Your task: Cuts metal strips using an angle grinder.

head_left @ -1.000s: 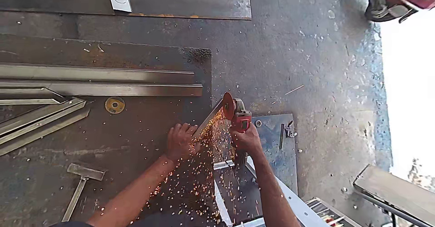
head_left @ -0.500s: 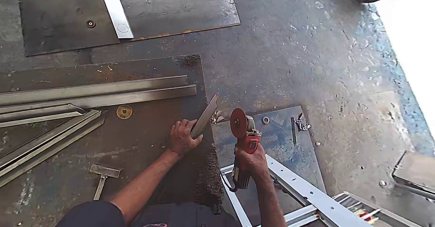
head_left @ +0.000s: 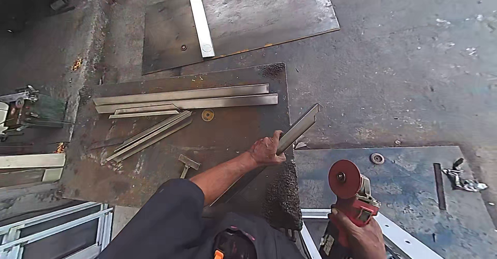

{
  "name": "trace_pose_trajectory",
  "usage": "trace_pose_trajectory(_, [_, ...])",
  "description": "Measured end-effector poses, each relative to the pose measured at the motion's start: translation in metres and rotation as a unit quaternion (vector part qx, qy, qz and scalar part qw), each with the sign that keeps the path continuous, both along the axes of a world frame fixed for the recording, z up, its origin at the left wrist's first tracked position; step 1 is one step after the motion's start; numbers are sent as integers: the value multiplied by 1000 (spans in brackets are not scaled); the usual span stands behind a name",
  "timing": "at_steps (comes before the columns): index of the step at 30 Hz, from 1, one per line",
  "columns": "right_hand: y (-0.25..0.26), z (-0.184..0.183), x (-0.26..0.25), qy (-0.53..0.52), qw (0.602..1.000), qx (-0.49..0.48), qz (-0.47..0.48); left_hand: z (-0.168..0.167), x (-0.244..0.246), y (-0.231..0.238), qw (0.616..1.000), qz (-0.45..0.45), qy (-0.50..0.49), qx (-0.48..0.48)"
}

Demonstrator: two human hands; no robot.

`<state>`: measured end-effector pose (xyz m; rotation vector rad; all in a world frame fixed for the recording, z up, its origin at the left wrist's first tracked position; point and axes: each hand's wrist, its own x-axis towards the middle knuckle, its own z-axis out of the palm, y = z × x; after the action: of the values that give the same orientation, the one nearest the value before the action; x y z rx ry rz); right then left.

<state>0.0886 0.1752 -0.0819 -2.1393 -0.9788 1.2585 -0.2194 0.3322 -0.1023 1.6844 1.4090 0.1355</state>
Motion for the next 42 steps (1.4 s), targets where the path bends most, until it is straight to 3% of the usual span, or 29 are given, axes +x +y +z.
trace_pose_trajectory(4, [10, 5, 3, -43, 999, 13, 14, 32, -9, 24, 992, -82, 99, 19])
trace_pose_trajectory(6, [22, 11, 5, -62, 997, 18, 32, 31, -22, 37, 974, -128, 167, 80])
trace_pose_trajectory(11, [48, 22, 0, -93, 994, 27, 58, -12, -70, 49, 920, -217, 187, 266])
trace_pose_trajectory(17, [73, 13, -13, -99, 993, 32, 61, -60, -85, 46, 890, -201, 152, 379])
trace_pose_trajectory(25, [94, -12, -30, -54, 996, 16, 65, -60, -83, 43, 903, -194, 165, 347])
trace_pose_trajectory(42, [114, -19, -37, -61, 994, 4, 88, -63, -85, 44, 906, -204, 151, 340])
